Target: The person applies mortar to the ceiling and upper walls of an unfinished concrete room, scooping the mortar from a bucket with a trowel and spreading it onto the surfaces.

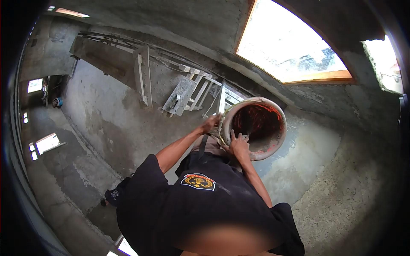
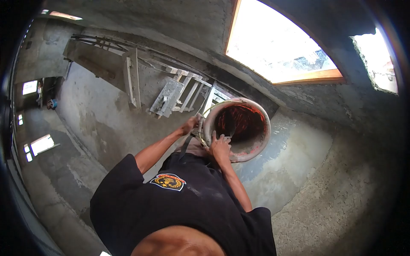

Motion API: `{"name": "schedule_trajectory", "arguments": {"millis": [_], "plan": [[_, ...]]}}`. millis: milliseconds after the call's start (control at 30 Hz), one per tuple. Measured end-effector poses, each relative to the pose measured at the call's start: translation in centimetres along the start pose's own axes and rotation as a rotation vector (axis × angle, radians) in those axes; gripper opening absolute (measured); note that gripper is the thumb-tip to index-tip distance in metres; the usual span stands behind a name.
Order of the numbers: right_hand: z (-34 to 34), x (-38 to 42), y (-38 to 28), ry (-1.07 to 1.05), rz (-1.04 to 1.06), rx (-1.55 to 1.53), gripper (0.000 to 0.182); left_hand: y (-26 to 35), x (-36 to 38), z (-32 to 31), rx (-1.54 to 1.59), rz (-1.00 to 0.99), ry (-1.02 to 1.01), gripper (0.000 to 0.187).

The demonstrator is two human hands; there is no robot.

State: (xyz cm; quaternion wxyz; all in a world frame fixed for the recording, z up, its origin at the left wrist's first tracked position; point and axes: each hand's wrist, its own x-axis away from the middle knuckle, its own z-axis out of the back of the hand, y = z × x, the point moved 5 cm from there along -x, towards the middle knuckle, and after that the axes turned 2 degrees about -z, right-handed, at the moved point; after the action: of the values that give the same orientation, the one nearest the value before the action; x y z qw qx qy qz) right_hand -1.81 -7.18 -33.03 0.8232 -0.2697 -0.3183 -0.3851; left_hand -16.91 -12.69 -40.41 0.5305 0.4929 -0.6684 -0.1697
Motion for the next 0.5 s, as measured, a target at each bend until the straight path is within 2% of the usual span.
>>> {"name": "schedule_trajectory", "arguments": {"millis": [67, 133, 200, 233, 267, 300, 333, 367, 400, 433, 467, 500], "plan": [[-0.1, 0.2, 0.0, 0.011, 0.009, 0.018, 0.082, 0.0, -0.4, 3.5, 0.403, 0.003, 0.173, 0.054], [0.0, 0.8, -0.1, -0.013, -0.01, 0.021, 0.083, -3.6, -1.3, 10.0, 0.198, 0.081, 0.49, 0.044], [0.2, 0.7, -0.2, -0.036, -0.031, 0.008, 0.085, -9.7, -1.7, 18.2, -0.166, 0.133, 0.744, 0.033], [0.3, 0.8, -0.3, -0.059, -0.038, 0.001, 0.085, -13.4, -1.9, 23.4, -0.731, 0.217, 0.904, 0.033], [0.9, 0.9, -0.5, 0.004, -0.01, 0.01, 0.082, -12.1, -1.0, 24.4, -0.979, 0.38, 0.979, 0.045], [1.2, 1.3, -0.7, 0.067, 0.014, 0.021, 0.079, -10.3, 0.2, 24.3, -0.938, 0.484, 1.047, 0.048], [0.9, 1.7, -0.8, 0.079, 0.018, 0.025, 0.08, -11.0, -0.1, 26.2, -1.071, 0.648, 1.01, 0.056], [1.0, 1.5, -0.7, 0.105, 0.014, 0.035, 0.081, -14.6, -0.9, 30.7, -1.044, 0.691, 0.974, 0.064], [1.1, 1.5, -0.8, 0.098, 0.007, 0.021, 0.082, -12.8, -0.8, 30.1, -1.125, 0.627, 1.035, 0.062], [1.4, 1.6, -0.9, 0.091, 0.003, 0.009, 0.083, -10.6, -0.7, 29.2, -1.044, 0.725, 0.943, 0.067], [1.7, 1.0, -0.7, 0.056, -0.012, 0.009, 0.085, -12.9, -2.1, 31.7, -1.132, 0.719, 1.004, 0.073], [1.4, 1.4, -0.9, -0.002, -0.003, 0.003, 0.087, -14.3, -2.6, 33.2, -1.095, 0.8, 0.868, 0.075]]}}
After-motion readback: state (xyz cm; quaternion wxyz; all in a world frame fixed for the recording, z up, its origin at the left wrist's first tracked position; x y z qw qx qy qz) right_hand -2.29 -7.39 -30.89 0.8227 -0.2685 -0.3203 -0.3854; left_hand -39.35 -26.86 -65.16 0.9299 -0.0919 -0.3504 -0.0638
